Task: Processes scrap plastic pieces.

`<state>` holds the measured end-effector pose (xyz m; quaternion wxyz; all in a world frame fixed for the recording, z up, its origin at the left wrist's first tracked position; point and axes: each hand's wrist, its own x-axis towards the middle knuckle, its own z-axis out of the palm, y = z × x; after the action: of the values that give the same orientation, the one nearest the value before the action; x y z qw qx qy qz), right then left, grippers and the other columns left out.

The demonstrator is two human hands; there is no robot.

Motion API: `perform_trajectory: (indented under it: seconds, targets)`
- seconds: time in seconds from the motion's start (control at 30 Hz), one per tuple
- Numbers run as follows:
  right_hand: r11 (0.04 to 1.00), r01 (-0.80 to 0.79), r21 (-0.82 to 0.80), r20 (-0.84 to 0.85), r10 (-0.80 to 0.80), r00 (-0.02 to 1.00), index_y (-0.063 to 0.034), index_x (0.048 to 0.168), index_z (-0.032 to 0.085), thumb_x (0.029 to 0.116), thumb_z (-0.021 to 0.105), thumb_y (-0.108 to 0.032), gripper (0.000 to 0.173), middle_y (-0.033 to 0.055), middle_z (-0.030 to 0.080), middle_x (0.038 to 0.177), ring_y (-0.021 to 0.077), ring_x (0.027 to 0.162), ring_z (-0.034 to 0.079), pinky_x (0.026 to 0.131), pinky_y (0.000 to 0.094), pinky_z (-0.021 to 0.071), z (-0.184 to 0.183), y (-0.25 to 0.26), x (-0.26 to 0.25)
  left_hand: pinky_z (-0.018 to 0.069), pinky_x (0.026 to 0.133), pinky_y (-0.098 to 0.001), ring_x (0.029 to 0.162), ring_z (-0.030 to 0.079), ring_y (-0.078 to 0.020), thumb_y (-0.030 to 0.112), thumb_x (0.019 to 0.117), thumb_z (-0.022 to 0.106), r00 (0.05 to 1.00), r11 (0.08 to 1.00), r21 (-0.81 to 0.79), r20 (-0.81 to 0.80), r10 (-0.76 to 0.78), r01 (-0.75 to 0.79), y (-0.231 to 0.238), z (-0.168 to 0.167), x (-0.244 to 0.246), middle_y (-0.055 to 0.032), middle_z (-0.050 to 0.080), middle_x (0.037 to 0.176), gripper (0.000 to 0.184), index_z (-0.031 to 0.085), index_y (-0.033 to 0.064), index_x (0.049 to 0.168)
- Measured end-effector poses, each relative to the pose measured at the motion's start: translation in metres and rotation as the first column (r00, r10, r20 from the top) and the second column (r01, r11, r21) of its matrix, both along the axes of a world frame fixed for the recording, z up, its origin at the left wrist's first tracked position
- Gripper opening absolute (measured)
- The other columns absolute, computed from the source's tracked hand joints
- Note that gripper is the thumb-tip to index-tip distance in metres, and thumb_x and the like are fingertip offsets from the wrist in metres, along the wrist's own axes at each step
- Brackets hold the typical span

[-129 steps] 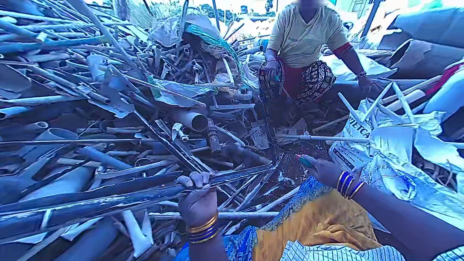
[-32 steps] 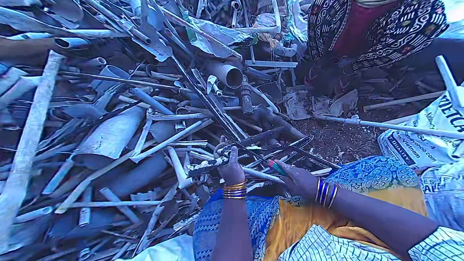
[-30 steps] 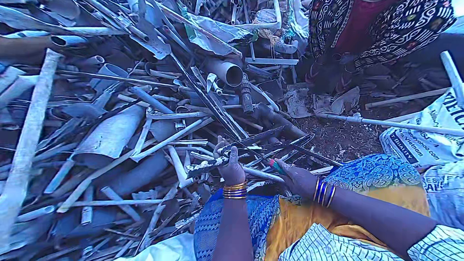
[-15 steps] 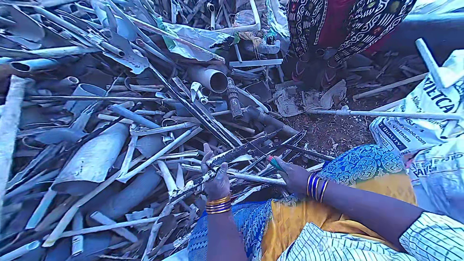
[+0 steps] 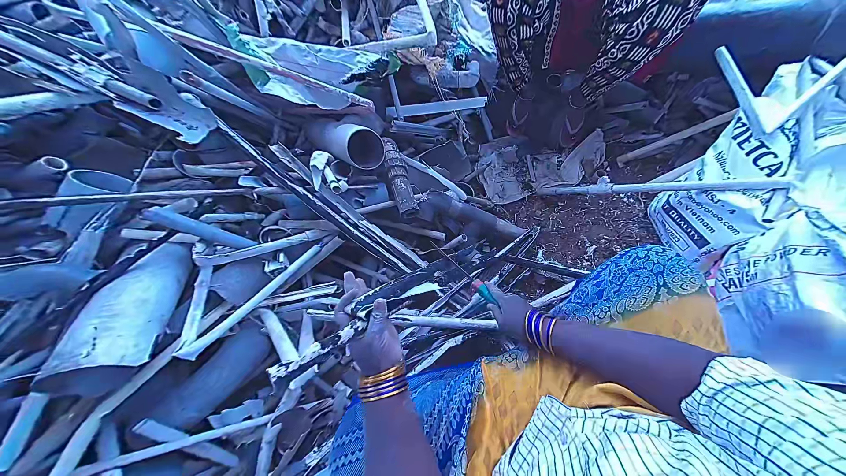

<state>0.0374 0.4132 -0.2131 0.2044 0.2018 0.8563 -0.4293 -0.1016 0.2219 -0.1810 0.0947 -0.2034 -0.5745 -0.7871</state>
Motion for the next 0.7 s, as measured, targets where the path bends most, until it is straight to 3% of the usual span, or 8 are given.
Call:
perform_trajectory:
  seconds: [0.07, 0.23, 0.4, 0.6, 0.67, 0.7]
  targets:
    - [0.996, 0.082, -0.034, 0.077, -0.079, 0.994, -0.0081, 0.165, 0.015, 0.1111, 0.04, -0.02, 0.06, 0.0298, 0.057, 0.139, 0.043, 0.129, 0.058, 0.11, 0.0561, 0.0427, -0.019, 0.011, -0.007, 0.0502, 0.103, -0.0307, 0.125, 0.058, -0.0107, -0.005, 0.0915, 0.053, 0.993, 0.995, 0.027, 0.075, 0.092, -0.094, 0.007, 0.001, 0.004, -0.0127, 0.056, 0.141, 0.035, 0.041, -0.0085, 0.124]
    - [0.978, -0.207, 0.029, -0.12, 0.209, 0.97, -0.013, 0.166, 0.013, 0.1127, 0.039, -0.027, 0.061, 0.0313, 0.06, 0.135, 0.0465, 0.124, 0.06, 0.108, 0.0587, 0.0434, 0.011, -0.008, 0.003, 0.053, 0.096, -0.0271, 0.117, 0.062, -0.0073, -0.004, 0.0951, 0.053, 0.972, 0.98, -0.014, 0.127, 0.197, -0.197, 0.009, 0.002, -0.001, -0.0093, 0.062, 0.13, 0.031, 0.042, -0.0077, 0.124]
    - [0.985, -0.165, 0.058, -0.023, 0.166, 0.986, -0.0203, 0.167, 0.012, 0.1126, 0.039, -0.028, 0.061, 0.03, 0.061, 0.133, 0.0471, 0.123, 0.06, 0.105, 0.0617, 0.0447, -0.002, -0.003, -0.009, 0.0527, 0.095, -0.0286, 0.114, 0.062, -0.0099, -0.008, 0.0982, 0.053, 0.917, 0.96, -0.016, 0.292, 0.27, -0.278, 0.016, -0.005, 0.0, -0.0128, 0.061, 0.13, 0.035, 0.044, -0.0092, 0.132]
    - [0.973, -0.19, 0.13, 0.015, 0.19, 0.982, -0.0233, 0.167, 0.009, 0.1127, 0.037, -0.03, 0.062, 0.0298, 0.06, 0.134, 0.0475, 0.124, 0.06, 0.103, 0.0629, 0.0457, -0.01, -0.003, -0.012, 0.0513, 0.097, -0.0276, 0.114, 0.061, -0.0093, -0.008, 0.0982, 0.054, 0.899, 0.95, -0.016, 0.317, 0.302, -0.313, 0.021, -0.009, 0.003, -0.0139, 0.061, 0.13, 0.035, 0.044, -0.0101, 0.132]
    - [0.987, -0.159, 0.015, -0.053, 0.16, 0.986, -0.0211, 0.167, 0.014, 0.1123, 0.04, -0.028, 0.06, 0.0288, 0.06, 0.135, 0.0437, 0.122, 0.062, 0.104, 0.0588, 0.0468, -0.016, 0.002, -0.009, 0.0504, 0.098, -0.0275, 0.115, 0.06, -0.0098, -0.008, 0.0986, 0.054, 0.891, 0.946, -0.016, 0.333, 0.31, -0.323, 0.022, -0.008, 0.004, -0.014, 0.06, 0.131, 0.036, 0.044, -0.0093, 0.133]
    - [0.986, -0.109, -0.126, -0.123, 0.094, 0.988, -0.0184, 0.165, 0.021, 0.1118, 0.042, -0.025, 0.058, 0.0257, 0.062, 0.133, 0.037, 0.113, 0.066, 0.099, 0.0516, 0.0504, -0.023, 0.006, -0.007, 0.0504, 0.097, -0.027, 0.114, 0.06, -0.0093, -0.007, 0.0987, 0.054, 0.89, 0.946, -0.019, 0.332, 0.312, -0.325, 0.021, -0.006, 0.005, -0.0134, 0.06, 0.13, 0.036, 0.044, -0.0089, 0.133]
